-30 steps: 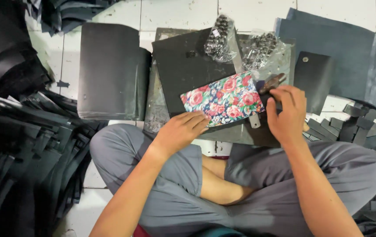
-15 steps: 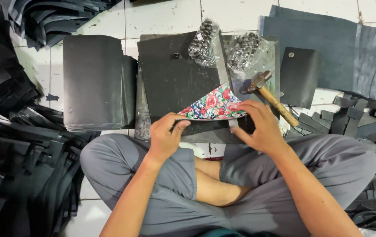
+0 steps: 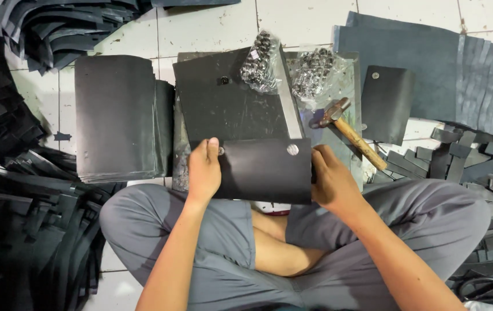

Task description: Attaching metal hardware to leather pieces using a hammer and punch tool

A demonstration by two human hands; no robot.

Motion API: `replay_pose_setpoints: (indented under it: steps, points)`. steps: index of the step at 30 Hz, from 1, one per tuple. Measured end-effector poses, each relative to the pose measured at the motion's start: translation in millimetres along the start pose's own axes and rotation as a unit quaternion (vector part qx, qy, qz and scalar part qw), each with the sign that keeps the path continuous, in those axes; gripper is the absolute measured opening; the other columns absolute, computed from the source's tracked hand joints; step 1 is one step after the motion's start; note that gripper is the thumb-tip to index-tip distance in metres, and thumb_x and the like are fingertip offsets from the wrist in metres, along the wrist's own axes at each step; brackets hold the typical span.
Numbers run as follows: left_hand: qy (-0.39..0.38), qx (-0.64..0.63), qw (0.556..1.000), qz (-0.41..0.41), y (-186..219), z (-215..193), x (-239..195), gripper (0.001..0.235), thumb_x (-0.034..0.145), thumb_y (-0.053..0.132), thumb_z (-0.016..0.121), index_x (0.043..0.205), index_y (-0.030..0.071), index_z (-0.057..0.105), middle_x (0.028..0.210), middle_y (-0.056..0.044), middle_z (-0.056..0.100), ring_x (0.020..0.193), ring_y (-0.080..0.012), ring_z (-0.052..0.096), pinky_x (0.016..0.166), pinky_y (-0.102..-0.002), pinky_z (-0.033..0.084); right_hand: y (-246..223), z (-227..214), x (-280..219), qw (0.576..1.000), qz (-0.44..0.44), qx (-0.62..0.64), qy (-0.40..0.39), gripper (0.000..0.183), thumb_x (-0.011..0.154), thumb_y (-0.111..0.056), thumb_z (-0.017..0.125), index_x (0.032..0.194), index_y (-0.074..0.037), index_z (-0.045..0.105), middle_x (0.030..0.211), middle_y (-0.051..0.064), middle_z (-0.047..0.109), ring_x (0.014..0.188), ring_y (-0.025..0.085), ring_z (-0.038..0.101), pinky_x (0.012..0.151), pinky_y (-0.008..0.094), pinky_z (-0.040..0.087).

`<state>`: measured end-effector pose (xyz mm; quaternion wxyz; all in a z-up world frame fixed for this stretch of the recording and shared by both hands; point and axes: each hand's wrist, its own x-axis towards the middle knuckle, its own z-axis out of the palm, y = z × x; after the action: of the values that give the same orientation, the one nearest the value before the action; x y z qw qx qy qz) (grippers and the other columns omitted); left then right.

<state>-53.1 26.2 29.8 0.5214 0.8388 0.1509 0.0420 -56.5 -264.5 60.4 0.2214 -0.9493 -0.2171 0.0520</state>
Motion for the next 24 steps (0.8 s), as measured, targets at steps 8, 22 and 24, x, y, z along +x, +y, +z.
replay_pose_setpoints:
  steps: [8,22,24]
  points:
    - [-0.032,0.058,0.998,-0.019,5.7,1.6,0.3,0.040,0.109,0.029,0.049,0.078,0.005,0.060,0.074,-0.018,0.068,0.074,-0.0365,0.067,0.072,-0.046,0.050,1.9,18.9,-4.6,0.994,0.014,-0.110,-0.019,0.078,0.051,0.002,0.076,0.127,-0.004,0.056,0.117,0.013,0.055,0.073,0.045,0.069,0.067,0.052,0.061]
    - [-0.082,0.058,0.995,-0.006,17.7,-4.3,-3.5,0.037,0.108,0.029,0.050,0.084,0.006,0.066,0.075,-0.016,0.069,0.075,-0.0365,0.068,0.071,-0.045,0.051,-1.4,10.6,-10.1,0.969,0.088,0.229,0.043,0.058,0.075,-0.005,0.060,0.132,-0.012,0.065,0.112,0.002,0.059,0.103,0.024,0.069,0.091,0.029,0.053]
    - [-0.088,0.015,0.996,-0.012,16.5,-4.7,-4.4,0.035,0.109,0.028,0.051,0.085,0.008,0.067,0.073,-0.013,0.067,0.071,-0.0235,0.064,0.071,-0.039,0.051,2.3,20.5,-6.5,0.978,0.127,0.158,0.042,0.079,0.069,0.001,0.070,0.145,-0.015,0.056,0.107,0.015,0.059,0.106,0.046,0.064,0.089,0.053,0.054]
